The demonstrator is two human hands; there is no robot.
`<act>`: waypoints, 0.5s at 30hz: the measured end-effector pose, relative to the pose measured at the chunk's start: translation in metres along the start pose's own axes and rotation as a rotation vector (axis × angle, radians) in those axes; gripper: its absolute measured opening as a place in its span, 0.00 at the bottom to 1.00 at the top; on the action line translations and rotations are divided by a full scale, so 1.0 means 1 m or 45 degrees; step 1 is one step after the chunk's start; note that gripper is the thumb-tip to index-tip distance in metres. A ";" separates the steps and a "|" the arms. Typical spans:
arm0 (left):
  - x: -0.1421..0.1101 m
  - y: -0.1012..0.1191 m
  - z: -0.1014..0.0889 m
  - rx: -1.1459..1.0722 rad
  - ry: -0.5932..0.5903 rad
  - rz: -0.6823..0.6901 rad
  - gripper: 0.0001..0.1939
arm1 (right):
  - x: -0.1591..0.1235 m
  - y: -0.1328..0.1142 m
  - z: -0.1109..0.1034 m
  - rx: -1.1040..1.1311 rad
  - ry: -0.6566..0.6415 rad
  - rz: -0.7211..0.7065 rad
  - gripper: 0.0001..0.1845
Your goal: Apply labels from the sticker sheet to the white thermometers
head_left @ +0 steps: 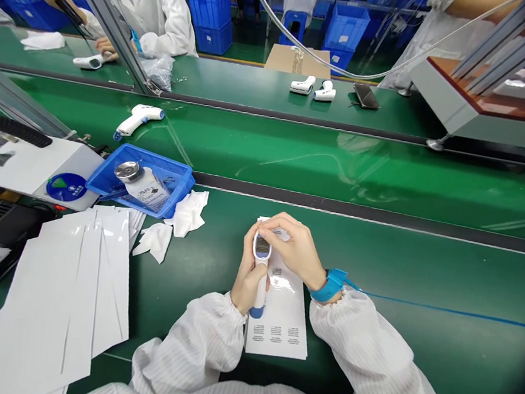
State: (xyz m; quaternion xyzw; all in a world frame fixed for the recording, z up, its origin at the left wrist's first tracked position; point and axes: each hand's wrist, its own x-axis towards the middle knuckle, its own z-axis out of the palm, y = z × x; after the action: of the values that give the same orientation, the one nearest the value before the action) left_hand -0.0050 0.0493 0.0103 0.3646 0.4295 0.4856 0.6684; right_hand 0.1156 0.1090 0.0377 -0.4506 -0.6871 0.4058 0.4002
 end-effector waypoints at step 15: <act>0.000 0.002 0.001 -0.055 0.023 -0.030 0.39 | -0.006 0.005 -0.008 0.211 -0.207 0.126 0.14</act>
State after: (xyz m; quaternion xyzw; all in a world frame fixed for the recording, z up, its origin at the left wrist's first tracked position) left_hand -0.0046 0.0499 0.0130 0.3406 0.4293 0.4901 0.6779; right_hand 0.1257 0.1057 0.0347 -0.4148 -0.6583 0.5158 0.3584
